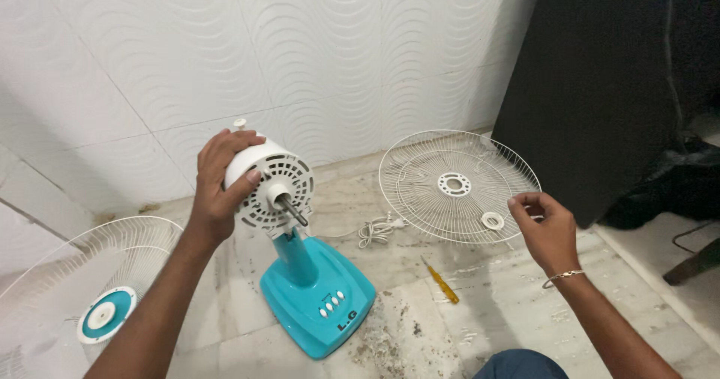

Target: The person disassembles a teal LG pedestal fan by removing the rear grille and motor housing. They use a yellow screwdriver to loosen and remove screws from the motor assembly while sitting on the floor.

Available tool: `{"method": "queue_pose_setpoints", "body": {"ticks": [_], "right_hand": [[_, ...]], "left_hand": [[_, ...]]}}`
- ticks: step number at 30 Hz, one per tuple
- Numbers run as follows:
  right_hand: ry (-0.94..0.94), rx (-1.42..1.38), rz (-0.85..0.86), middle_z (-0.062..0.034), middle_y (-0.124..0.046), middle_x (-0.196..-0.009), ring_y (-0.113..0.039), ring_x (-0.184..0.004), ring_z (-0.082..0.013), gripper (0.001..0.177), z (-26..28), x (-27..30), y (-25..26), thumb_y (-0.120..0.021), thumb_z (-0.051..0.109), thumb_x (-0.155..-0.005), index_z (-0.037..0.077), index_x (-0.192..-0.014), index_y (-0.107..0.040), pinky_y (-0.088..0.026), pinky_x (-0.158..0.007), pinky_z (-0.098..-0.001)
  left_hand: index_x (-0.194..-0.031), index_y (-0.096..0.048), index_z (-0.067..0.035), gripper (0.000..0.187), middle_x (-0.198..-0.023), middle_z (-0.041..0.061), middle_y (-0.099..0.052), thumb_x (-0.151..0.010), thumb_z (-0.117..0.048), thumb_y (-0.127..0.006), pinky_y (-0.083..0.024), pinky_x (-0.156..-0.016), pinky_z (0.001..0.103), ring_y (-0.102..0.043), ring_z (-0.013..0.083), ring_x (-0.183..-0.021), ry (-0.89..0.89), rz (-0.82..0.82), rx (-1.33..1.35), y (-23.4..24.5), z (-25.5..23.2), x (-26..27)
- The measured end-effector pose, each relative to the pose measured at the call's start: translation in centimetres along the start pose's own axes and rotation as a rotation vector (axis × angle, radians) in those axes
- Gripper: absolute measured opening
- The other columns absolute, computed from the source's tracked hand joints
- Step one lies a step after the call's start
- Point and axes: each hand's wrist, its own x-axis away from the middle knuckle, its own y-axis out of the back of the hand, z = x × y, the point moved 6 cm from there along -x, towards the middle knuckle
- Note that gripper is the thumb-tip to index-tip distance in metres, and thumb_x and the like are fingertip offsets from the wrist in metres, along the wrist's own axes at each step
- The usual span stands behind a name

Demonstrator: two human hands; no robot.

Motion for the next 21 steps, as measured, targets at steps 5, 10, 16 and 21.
{"method": "queue_pose_setpoints", "body": {"ticks": [5,10,16,21], "right_hand": [[0.103,-0.158,0.047,-0.0078,-0.076,-0.095,-0.072,-0.085,-0.0134,0.018,9.3,2.1,-1.7,-0.072,0.018,-0.095,0.003,-0.106,-0.071,-0.059,-0.072,-0.0272],[0.216,-0.35,0.109,-0.0073,-0.075,-0.097,-0.074,-0.089,-0.0122,0.015,15.9,4.0,-4.4,-0.072,0.011,-0.094,0.002,-0.106,-0.069,-0.06,-0.079,-0.0248],[0.195,-0.562,0.254,-0.0071,-0.076,-0.097,-0.073,-0.088,-0.0108,0.015,20.5,6.0,-8.8,-0.074,0.009,-0.093,0.0,-0.106,-0.071,-0.061,-0.079,-0.024],[0.223,-0.586,0.336,-0.0061,-0.077,-0.096,-0.071,-0.086,-0.0095,0.019,23.8,7.3,-10.8,-0.074,0.008,-0.092,0.0,-0.11,-0.074,-0.059,-0.076,-0.0234]], "left_hand": [[-0.128,-0.066,-0.007,0.051,-0.138,0.014,-0.063,-0.089,-0.039,-0.058,-0.023,-0.127,0.05,-0.044,0.0369,-0.143,-0.034,-0.032,-0.011,0.1,-0.1,-0.1],[-0.126,-0.066,-0.006,0.051,-0.135,0.015,-0.065,-0.089,-0.04,-0.06,-0.024,-0.127,0.05,-0.048,0.0355,-0.14,-0.042,-0.045,0.013,0.3,-0.2,-0.1],[-0.126,-0.067,-0.006,0.053,-0.135,0.016,-0.065,-0.087,-0.042,-0.058,-0.022,-0.129,0.05,-0.048,0.0345,-0.142,-0.033,-0.033,0.08,0.2,0.2,-0.2],[-0.125,-0.068,-0.007,0.052,-0.135,0.015,-0.066,-0.089,-0.043,-0.057,-0.021,-0.13,0.05,-0.048,0.0336,-0.143,-0.015,-0.019,0.102,-0.1,0.9,-0.6]]}}
